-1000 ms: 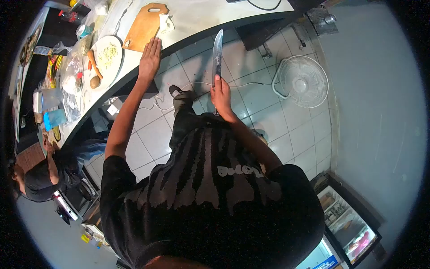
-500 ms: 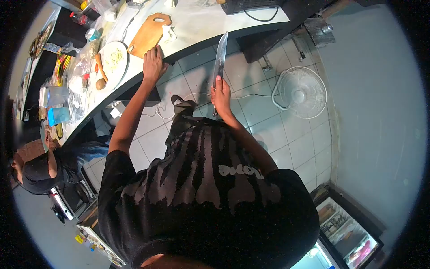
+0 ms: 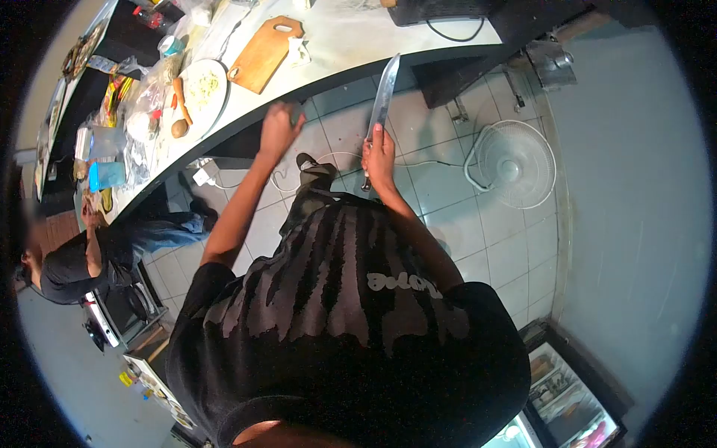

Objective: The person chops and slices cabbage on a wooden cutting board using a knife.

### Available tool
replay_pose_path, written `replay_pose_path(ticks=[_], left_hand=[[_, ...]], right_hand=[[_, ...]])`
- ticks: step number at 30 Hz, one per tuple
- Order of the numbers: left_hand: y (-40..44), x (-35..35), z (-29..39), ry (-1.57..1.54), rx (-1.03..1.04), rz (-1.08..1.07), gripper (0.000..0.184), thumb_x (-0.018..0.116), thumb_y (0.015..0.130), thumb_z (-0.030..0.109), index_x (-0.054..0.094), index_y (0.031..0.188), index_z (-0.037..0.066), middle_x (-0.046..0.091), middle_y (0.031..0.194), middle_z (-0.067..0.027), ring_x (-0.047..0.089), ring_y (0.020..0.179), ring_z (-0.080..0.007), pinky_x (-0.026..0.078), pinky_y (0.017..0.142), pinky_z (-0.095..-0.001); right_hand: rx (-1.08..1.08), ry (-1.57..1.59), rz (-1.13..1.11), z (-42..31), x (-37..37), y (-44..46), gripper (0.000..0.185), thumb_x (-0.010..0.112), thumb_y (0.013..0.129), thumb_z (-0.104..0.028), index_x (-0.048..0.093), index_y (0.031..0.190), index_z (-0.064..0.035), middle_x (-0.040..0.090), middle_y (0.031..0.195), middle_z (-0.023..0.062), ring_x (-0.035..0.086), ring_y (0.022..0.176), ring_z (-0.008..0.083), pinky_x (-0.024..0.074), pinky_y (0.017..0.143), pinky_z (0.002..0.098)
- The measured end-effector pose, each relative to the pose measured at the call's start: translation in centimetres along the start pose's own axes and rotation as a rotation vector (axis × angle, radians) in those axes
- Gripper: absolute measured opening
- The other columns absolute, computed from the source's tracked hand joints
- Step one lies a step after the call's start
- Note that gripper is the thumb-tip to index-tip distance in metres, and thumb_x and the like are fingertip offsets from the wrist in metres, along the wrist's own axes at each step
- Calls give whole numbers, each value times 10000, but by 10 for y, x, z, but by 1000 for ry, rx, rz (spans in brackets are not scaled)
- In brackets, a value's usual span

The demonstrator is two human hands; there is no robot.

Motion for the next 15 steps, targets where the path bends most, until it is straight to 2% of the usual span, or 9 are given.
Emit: replay_pose_path(ticks=[3, 5, 8, 9, 11, 12, 13, 15], left_hand=[[-47, 59, 14, -404, -122, -303, 230, 700, 883, 239, 761, 1009, 57, 703, 951, -194, 704, 822, -336, 562, 776, -439], [-76, 82, 29, -624, -109, -398, 204, 713, 882, 239, 765, 962, 58, 713, 932, -182, 711, 800, -302, 558, 762, -410], [-107, 98, 32, -685, -203, -467, 216, 707, 893, 230, 742, 906, 18, 708, 837, -167, 707, 816, -270, 532, 763, -375], [-114, 101, 28, -685, -222, -459, 216, 707, 893, 230, 742, 906, 18, 708, 837, -167, 707, 816, -270, 532, 763, -375], [-123, 93, 12, -740, -265, -314, 303, 736, 893, 282, 680, 779, 7, 664, 702, -136, 640, 657, -248, 491, 646, -363], [-131, 95, -1, -733, -382, -324, 379, 730, 908, 280, 597, 695, -4, 591, 633, -108, 540, 591, -184, 450, 611, -344], [-134, 92, -11, -733, -403, -311, 379, 730, 908, 280, 597, 695, -4, 591, 633, -108, 540, 591, -184, 450, 611, -344], [-135, 77, -39, -882, -488, -149, 435, 729, 913, 276, 520, 653, -4, 499, 578, -72, 435, 577, -131, 407, 573, -333]], right_hand=[[24, -2, 32, 1, -2, 5, 459, 406, 1083, -469, 443, 860, -69, 397, 588, -9, 349, 410, 76, 324, 378, 258], [47, -14, 18, 3, 1, 6, 457, 408, 1080, -474, 438, 865, -72, 397, 587, -8, 346, 407, 76, 320, 376, 256], [49, -47, 1, 11, 4, 12, 477, 409, 1075, -492, 459, 872, -63, 410, 601, -9, 366, 411, 77, 319, 360, 256], [60, -52, -14, 15, 8, 14, 477, 409, 1075, -492, 459, 872, -63, 410, 601, -9, 366, 411, 77, 319, 360, 256], [93, -106, -43, 24, 17, 14, 469, 410, 1075, -492, 460, 867, -75, 423, 612, -5, 366, 417, 75, 321, 365, 254], [104, -113, -62, 29, 24, 15, 469, 410, 1075, -492, 460, 867, -75, 423, 612, -5, 366, 417, 75, 321, 365, 254], [110, -135, -86, 33, 32, 17, 459, 410, 1076, -488, 458, 866, -82, 428, 615, -8, 367, 421, 73, 321, 370, 252], [120, -165, -130, 41, 49, 21, 449, 410, 1077, -483, 457, 864, -90, 432, 617, -12, 367, 425, 71, 321, 374, 250]])
Point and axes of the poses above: each hand's wrist, its own y-axis towards the middle knuckle, its own x-axis out of the palm, z = x × y, the point moved 10 cm from there along y, towards the middle knuckle
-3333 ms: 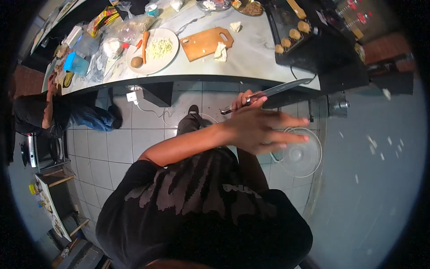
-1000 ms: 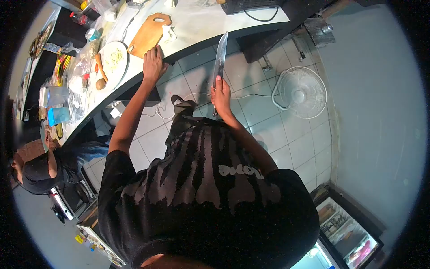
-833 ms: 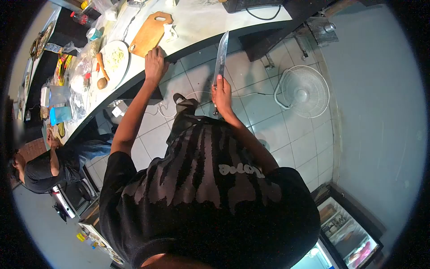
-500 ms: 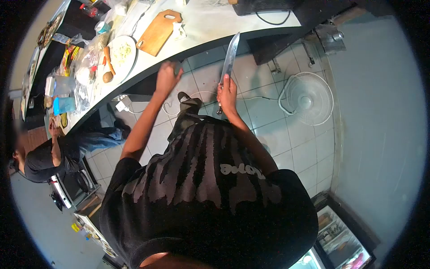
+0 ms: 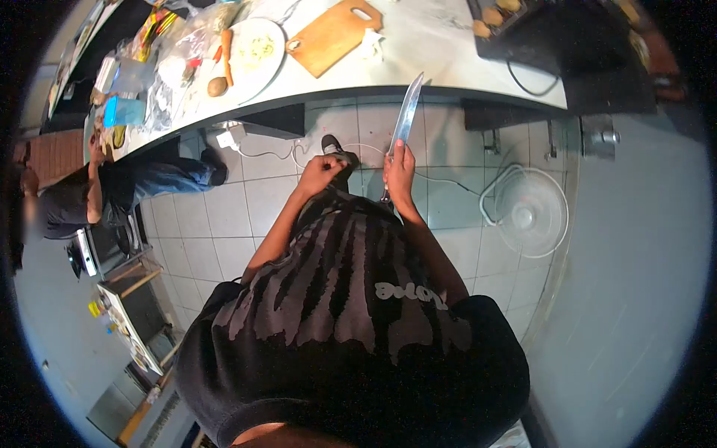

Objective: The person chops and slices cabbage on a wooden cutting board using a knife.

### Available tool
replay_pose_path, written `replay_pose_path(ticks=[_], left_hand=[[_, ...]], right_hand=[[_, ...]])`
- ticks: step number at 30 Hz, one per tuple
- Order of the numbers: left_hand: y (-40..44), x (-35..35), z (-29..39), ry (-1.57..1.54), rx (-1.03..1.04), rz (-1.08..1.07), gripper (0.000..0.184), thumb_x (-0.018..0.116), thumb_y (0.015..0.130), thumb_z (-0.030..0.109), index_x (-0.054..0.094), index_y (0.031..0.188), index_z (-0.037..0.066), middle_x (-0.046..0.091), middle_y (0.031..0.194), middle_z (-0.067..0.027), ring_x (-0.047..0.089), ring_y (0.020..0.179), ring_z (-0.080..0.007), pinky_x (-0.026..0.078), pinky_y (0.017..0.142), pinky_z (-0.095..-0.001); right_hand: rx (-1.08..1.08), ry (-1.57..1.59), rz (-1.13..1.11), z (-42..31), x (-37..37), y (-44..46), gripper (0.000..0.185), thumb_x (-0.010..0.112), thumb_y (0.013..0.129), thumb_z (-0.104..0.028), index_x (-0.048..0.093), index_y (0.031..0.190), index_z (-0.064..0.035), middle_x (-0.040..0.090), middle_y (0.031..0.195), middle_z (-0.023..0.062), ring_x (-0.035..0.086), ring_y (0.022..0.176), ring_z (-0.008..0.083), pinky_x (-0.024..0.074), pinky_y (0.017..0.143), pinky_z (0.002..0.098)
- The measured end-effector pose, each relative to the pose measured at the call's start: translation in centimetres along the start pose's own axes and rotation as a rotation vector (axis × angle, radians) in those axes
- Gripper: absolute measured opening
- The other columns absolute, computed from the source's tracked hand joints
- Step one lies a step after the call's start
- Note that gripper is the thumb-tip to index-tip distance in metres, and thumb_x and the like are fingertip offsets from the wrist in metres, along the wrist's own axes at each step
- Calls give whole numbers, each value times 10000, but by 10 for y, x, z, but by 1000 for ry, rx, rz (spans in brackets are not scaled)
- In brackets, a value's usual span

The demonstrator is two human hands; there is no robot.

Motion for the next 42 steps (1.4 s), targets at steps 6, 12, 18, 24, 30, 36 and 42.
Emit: replay_pose_path(ticks=[6, 12, 18, 24, 30, 36, 42], left_hand=[[19, -98, 56, 25, -167, 230, 505, 686, 955, 286, 441, 617, 1, 383, 542, -31, 317, 556, -107, 312, 506, -334], [71, -80, 143, -281, 314, -274, 200, 717, 891, 133, 618, 827, -29, 698, 989, -140, 641, 744, -165, 515, 696, -319], [155, -63, 179, 112, 389, -411, 446, 762, 810, 208, 622, 1211, 75, 663, 1157, -165, 663, 982, -325, 529, 868, -453], [247, -70, 213, 479, 552, 168, 316, 769, 801, 261, 683, 1047, 83, 640, 982, -139, 643, 958, -364, 533, 833, -471], [262, -59, 184, -100, 302, -286, 240, 707, 832, 122, 719, 1055, 33, 742, 859, -113, 736, 849, -213, 572, 756, -376], [251, -94, 199, -631, 231, -300, 267, 584, 885, -42, 665, 1136, -2, 696, 843, -56, 685, 808, -119, 550, 718, -261], [257, -141, 203, -544, 193, -54, 270, 531, 915, -78, 656, 1147, -19, 674, 845, -22, 614, 756, -60, 500, 687, -214]], right_hand=[[-74, -165, -97, -18, 66, 28, 433, 407, 1084, -462, 460, 884, -82, 423, 620, -12, 373, 442, 73, 341, 396, 254], [-436, -398, 152, -73, 74, 90, 460, 424, 1059, -499, 513, 894, -78, 456, 575, 12, 393, 394, 89, 317, 374, 255], [-412, -149, 364, -176, 44, 106, 435, 427, 1069, -469, 501, 866, -91, 447, 606, -1, 397, 416, 78, 321, 378, 243], [-330, -98, 617, -155, -1, 66, 418, 426, 1075, -461, 455, 849, -111, 421, 571, -1, 384, 391, 90, 322, 356, 251], [-225, -311, 375, -136, 38, 84, 293, 606, 1029, -314, 510, 858, -97, 479, 605, -9, 430, 449, 62, 327, 395, 251], [-338, -502, 119, -179, 115, 142, 321, 803, 874, -263, 624, 953, -9, 593, 741, 19, 582, 661, 130, 486, 625, 322], [-222, -636, -85, -178, 149, 188, 286, 763, 857, -145, 646, 1057, 23, 718, 930, 104, 690, 833, 163, 545, 767, 339]])
Point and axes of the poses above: each hand's wrist, its own y-axis towards the middle knuckle, its own x-axis out of the palm, z = x × y, the point moved 10 cm from there along y, towards the middle knuckle
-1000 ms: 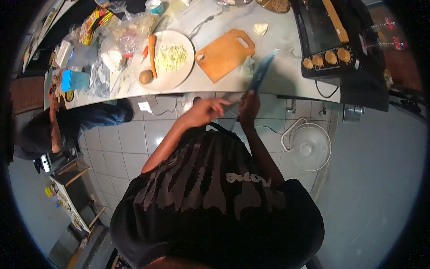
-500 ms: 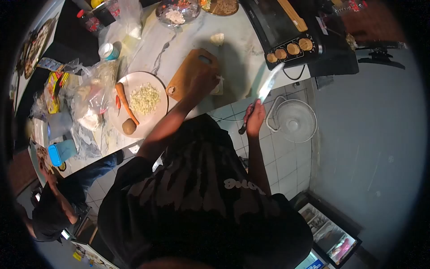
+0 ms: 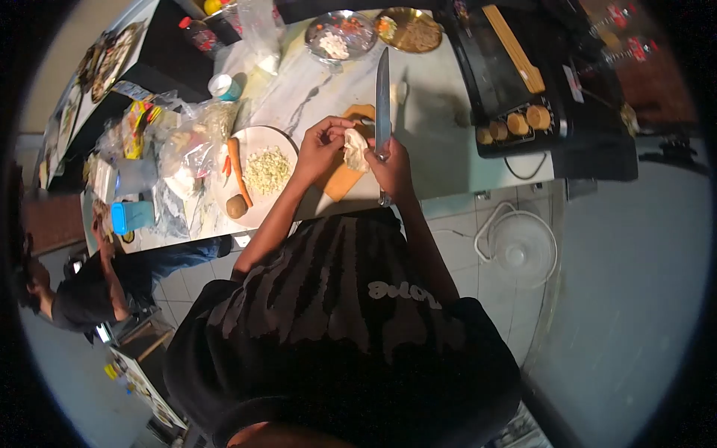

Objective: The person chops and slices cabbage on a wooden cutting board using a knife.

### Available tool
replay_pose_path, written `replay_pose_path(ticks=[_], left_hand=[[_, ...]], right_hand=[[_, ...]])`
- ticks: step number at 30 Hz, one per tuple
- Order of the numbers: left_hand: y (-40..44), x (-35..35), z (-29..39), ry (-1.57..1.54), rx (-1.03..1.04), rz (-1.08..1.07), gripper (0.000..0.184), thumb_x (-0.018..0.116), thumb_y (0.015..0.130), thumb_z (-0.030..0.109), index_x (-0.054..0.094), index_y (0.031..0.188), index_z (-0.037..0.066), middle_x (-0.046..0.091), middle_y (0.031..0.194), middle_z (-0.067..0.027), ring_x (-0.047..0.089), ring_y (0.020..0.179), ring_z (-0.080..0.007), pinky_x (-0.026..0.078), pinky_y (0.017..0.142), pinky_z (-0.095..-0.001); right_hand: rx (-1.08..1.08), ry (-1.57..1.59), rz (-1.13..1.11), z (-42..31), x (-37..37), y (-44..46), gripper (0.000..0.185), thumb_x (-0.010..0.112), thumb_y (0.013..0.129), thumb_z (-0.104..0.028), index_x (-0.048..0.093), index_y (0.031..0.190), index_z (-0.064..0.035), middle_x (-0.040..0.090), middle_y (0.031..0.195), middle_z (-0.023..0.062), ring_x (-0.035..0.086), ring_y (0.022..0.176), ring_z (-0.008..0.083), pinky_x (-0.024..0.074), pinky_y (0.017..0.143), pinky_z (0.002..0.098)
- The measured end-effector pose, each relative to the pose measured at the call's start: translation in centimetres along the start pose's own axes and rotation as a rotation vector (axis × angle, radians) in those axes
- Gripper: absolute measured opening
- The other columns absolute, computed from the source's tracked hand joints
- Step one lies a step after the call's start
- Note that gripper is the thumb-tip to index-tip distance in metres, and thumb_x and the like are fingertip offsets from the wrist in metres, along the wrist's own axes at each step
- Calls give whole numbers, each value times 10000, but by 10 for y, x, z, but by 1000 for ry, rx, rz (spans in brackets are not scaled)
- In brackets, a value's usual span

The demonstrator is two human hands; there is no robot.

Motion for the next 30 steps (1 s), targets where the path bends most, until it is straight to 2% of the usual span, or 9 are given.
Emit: replay_pose_path(ticks=[3, 10, 13, 15, 21, 23, 24, 26, 30], left_hand=[[-2, -18, 8, 27, -30, 118, 169, 595, 924, -22, 686, 1066, -29, 667, 803, -13, 597, 740, -54, 488, 693, -216], [-33, -52, -4, 209, 14, 395, 230, 816, 853, 109, 598, 847, 36, 583, 741, 36, 508, 682, -31, 431, 645, -191], [-47, -71, -6, 293, -59, 414, 252, 728, 927, 159, 582, 773, 25, 603, 720, 11, 504, 678, -30, 431, 626, -218], [-54, -61, -5, 507, -138, 360, 277, 630, 966, 177, 608, 764, -12, 691, 766, -49, 572, 738, -55, 474, 666, -254], [-37, 74, 8, 682, 297, -129, 184, 649, 959, 179, 695, 896, 12, 720, 945, -90, 669, 887, -221, 524, 829, -341], [-44, 104, -67, 1003, -448, -785, 171, 704, 919, 205, 706, 932, 34, 712, 902, -79, 658, 840, -258, 523, 816, -348], [-46, 106, -73, 1008, -440, -810, 171, 704, 919, 205, 706, 932, 34, 712, 902, -79, 658, 840, -258, 523, 816, -348], [-31, 116, -39, 752, 22, -606, 209, 735, 904, 229, 672, 859, 35, 699, 848, -72, 643, 761, -214, 522, 777, -331], [-12, 30, -34, 475, -203, -64, 228, 779, 871, 146, 583, 798, 56, 669, 829, -44, 631, 778, -123, 528, 770, -306]], right_hand=[[-4, 398, 13, -14, 7, 13, 164, 697, 855, -44, 633, 994, 15, 708, 893, 90, 665, 784, 143, 526, 716, 314], [-249, 284, -188, -18, 43, 39, 145, 693, 861, -50, 615, 964, 15, 697, 873, 72, 639, 769, 110, 510, 690, 292], [49, 291, -276, 13, 56, 51, 141, 704, 860, -74, 626, 949, 1, 656, 814, 46, 601, 727, 116, 492, 665, 290], [-59, 295, -233, 16, 57, 69, 144, 708, 860, -83, 622, 941, -1, 651, 807, 41, 593, 717, 116, 487, 657, 291], [-226, 197, -109, -7, 5, 107, 148, 716, 872, -110, 620, 926, -11, 656, 806, 35, 595, 719, 107, 476, 658, 286], [-214, 215, -114, -32, -17, 108, 133, 706, 897, -101, 611, 923, -10, 647, 793, 32, 578, 709, 98, 475, 656, 287], [-184, 224, -128, -41, -24, 107, 131, 704, 903, -96, 606, 914, -9, 645, 788, 31, 577, 709, 94, 474, 655, 287], [-175, 213, -113, -38, -34, 109, 150, 711, 909, -110, 600, 912, -9, 648, 789, 32, 582, 714, 93, 475, 652, 281], [-25, 189, -152, -28, -36, 99, 213, 734, 926, -160, 574, 896, -21, 631, 778, 23, 579, 726, 85, 463, 632, 256]])
Point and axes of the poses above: each hand's wrist, its own y-axis towards the middle knuckle, its own x-axis out of the palm, z = x × y, the point moved 10 cm from there along y, towards the middle knuckle
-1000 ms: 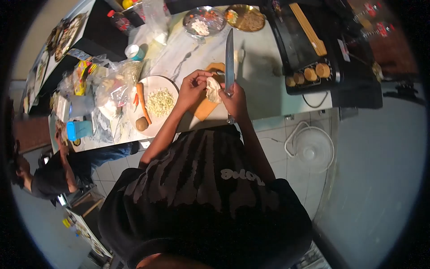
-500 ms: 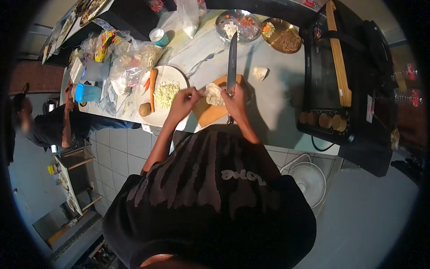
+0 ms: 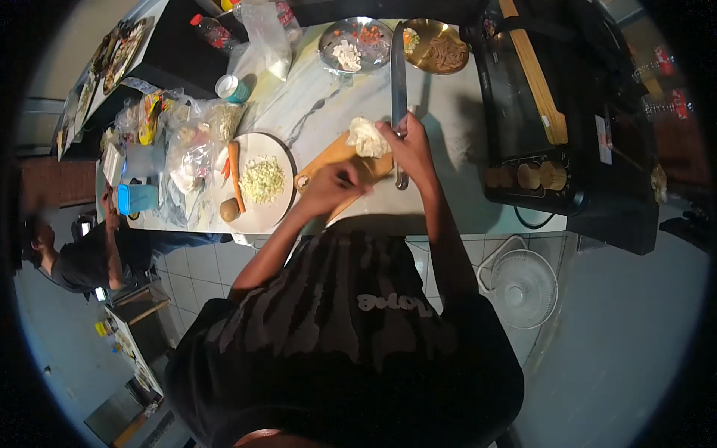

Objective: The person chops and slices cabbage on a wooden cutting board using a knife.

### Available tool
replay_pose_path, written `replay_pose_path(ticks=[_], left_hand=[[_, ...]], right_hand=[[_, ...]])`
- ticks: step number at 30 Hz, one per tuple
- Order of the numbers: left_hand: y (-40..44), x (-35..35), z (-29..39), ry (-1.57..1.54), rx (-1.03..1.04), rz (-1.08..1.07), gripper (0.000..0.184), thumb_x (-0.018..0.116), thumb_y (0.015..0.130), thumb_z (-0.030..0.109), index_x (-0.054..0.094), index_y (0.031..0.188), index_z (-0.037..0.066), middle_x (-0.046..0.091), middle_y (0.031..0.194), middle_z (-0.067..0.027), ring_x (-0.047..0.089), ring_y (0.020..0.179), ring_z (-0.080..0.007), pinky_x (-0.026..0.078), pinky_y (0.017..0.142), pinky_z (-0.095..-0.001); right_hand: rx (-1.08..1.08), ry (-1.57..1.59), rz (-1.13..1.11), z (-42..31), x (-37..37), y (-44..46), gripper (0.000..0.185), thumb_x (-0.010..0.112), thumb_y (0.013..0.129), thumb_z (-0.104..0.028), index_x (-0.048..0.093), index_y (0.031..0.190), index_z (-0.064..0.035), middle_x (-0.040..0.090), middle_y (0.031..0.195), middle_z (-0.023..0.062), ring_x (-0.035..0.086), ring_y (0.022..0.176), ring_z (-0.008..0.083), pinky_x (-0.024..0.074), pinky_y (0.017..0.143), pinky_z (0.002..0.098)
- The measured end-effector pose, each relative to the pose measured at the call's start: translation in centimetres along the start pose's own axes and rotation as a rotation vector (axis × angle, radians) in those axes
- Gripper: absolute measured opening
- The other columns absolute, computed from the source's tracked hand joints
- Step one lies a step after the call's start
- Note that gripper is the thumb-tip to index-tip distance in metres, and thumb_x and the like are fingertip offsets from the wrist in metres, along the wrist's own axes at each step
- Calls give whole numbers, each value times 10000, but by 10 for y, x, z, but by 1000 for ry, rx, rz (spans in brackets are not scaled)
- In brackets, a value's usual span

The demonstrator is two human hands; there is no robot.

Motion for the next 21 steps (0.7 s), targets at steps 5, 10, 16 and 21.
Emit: replay_pose_path(ticks=[5, 10, 16, 21], left_hand=[[10, -56, 5, -630, 182, 316, 272, 739, 890, -16, 484, 861, 74, 600, 799, 10, 565, 755, -51, 506, 722, -210], [2, -72, -6, -488, 85, 397, 283, 733, 890, -24, 609, 1144, -13, 633, 816, 13, 583, 774, -47, 487, 719, -208], [-8, -72, -2, -270, 61, 386, 353, 750, 916, 96, 678, 1232, -44, 722, 889, -27, 615, 782, -50, 497, 725, -222], [-15, -81, -1, -278, 20, 496, 270, 746, 931, 166, 741, 1088, -55, 763, 918, -80, 643, 800, -66, 514, 719, -237]], right_hand=[[-26, -121, -189, 5, 39, -15, 333, 849, 820, -151, 548, 916, -45, 615, 838, 21, 564, 765, 67, 466, 652, 252], [-200, 108, -180, 1, 66, -17, 313, 817, 849, -142, 525, 915, -50, 519, 776, -20, 492, 714, 68, 444, 634, 266], [-51, 89, -253, 21, 76, -16, 318, 783, 895, -210, 514, 847, -48, 464, 728, -30, 439, 675, 62, 394, 585, 263], [-48, 59, -262, 17, 77, -13, 342, 807, 874, -241, 525, 843, -50, 479, 721, -38, 448, 625, 64, 378, 536, 253]])
Point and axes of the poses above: each hand's wrist, its own y-axis towards the middle knuckle, its own x-axis out of the palm, z = x × y, the point moved 10 cm from there along y, towards the middle knuckle
